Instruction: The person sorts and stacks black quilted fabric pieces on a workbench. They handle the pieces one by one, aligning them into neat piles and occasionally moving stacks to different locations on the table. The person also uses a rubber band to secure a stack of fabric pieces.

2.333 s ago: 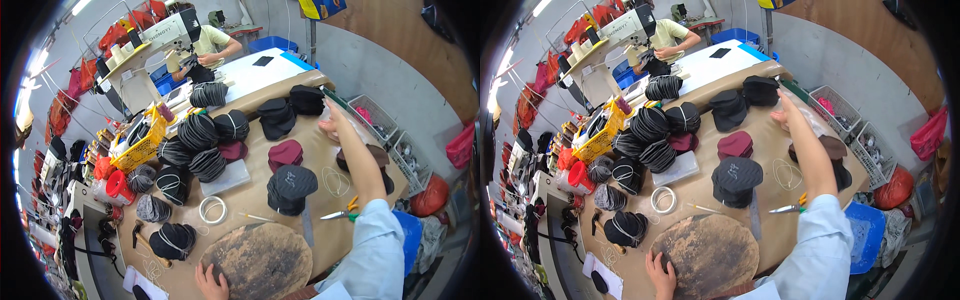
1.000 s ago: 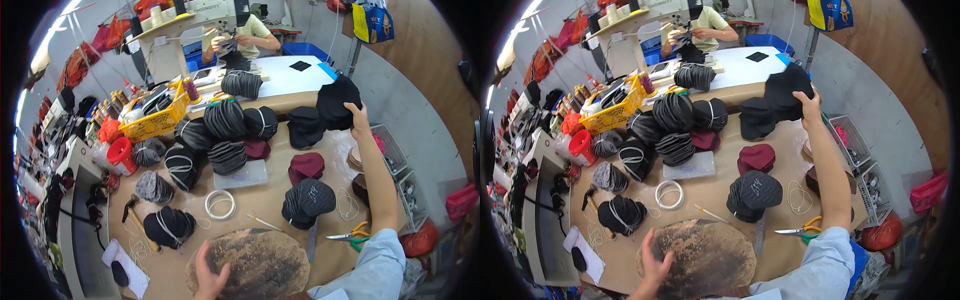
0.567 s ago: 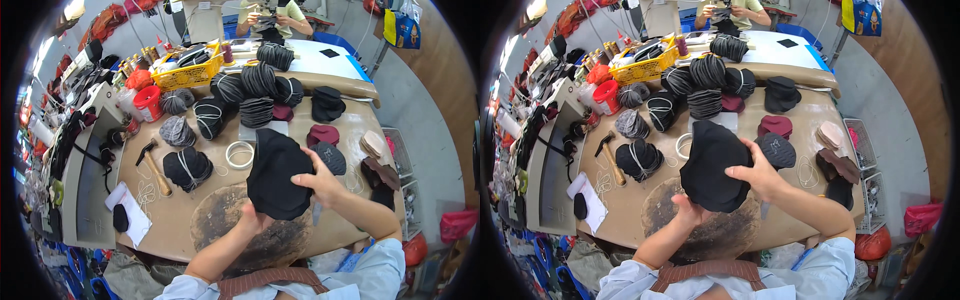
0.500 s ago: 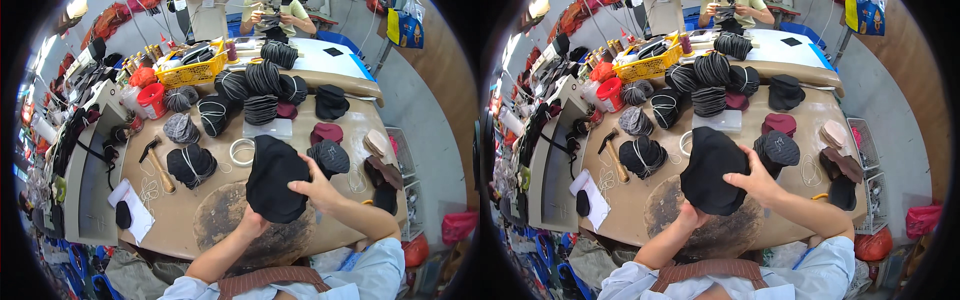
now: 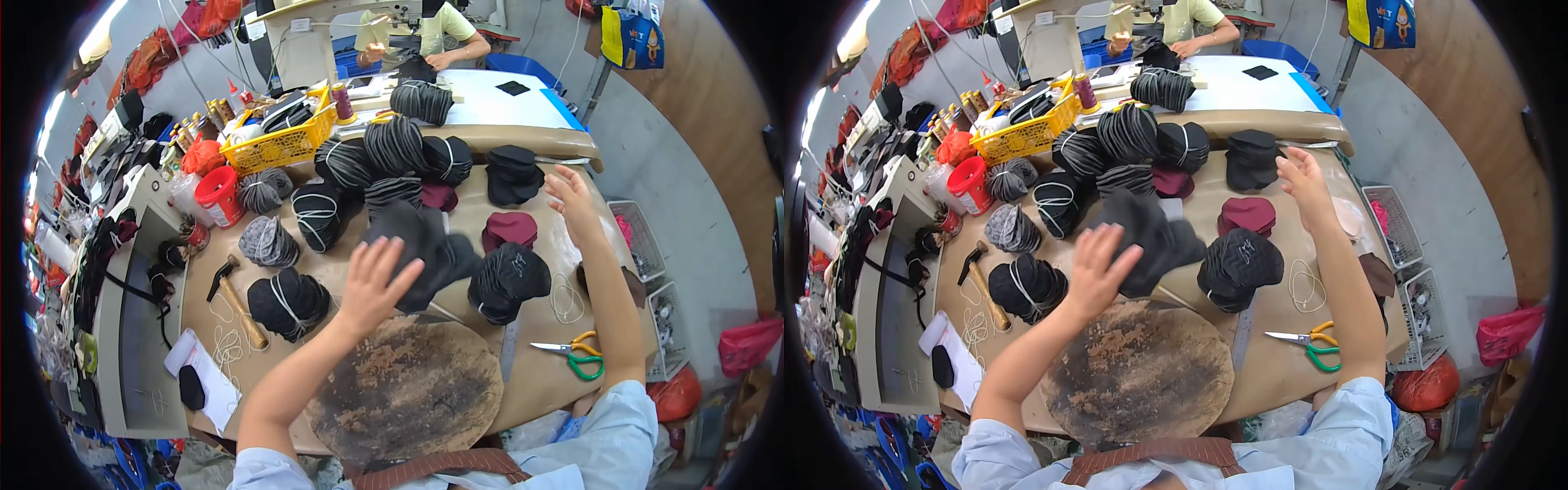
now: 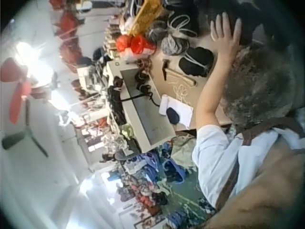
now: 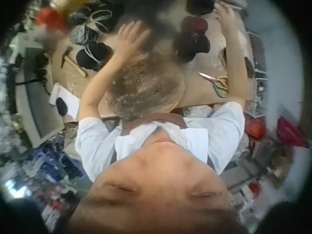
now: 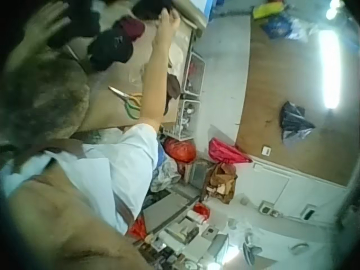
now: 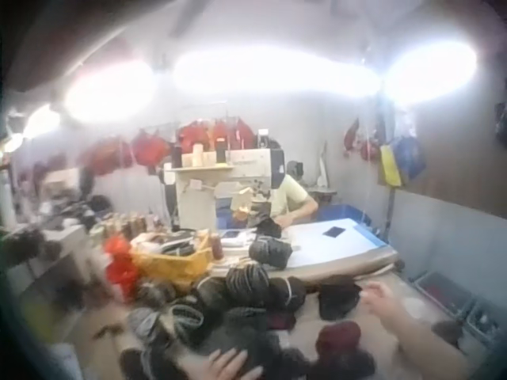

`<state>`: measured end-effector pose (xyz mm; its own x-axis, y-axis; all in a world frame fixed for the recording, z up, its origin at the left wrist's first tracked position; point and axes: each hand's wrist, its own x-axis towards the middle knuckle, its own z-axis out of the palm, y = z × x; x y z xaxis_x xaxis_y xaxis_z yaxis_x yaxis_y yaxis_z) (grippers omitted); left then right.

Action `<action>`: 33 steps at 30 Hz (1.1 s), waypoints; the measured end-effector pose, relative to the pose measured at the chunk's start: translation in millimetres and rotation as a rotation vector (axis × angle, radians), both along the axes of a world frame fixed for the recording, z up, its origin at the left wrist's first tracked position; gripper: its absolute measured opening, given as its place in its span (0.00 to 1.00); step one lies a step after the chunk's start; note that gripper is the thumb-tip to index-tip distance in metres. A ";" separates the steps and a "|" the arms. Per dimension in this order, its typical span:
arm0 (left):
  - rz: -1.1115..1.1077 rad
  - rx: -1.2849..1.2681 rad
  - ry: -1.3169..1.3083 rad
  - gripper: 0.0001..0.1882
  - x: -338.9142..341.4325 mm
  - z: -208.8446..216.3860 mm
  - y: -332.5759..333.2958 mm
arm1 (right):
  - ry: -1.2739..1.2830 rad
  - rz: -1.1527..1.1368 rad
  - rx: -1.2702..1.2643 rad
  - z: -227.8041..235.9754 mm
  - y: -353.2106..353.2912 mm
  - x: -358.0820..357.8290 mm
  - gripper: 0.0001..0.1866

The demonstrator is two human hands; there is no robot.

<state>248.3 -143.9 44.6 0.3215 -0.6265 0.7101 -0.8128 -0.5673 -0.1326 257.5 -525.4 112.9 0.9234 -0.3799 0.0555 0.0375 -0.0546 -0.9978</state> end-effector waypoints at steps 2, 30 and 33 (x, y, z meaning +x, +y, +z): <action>-0.073 0.311 0.068 0.27 9.6 -25.8 -5.5 | 0.203 -0.053 0.019 -45.3 -59.4 43.8 0.42; 0.724 0.278 -0.038 0.27 33.1 -65.8 166.4 | 0.393 -0.058 0.546 -117.0 -72.7 176.7 0.24; 0.762 0.263 -0.105 0.27 60.5 -72.9 171.8 | 0.281 0.040 0.583 -88.8 -54.2 147.5 0.23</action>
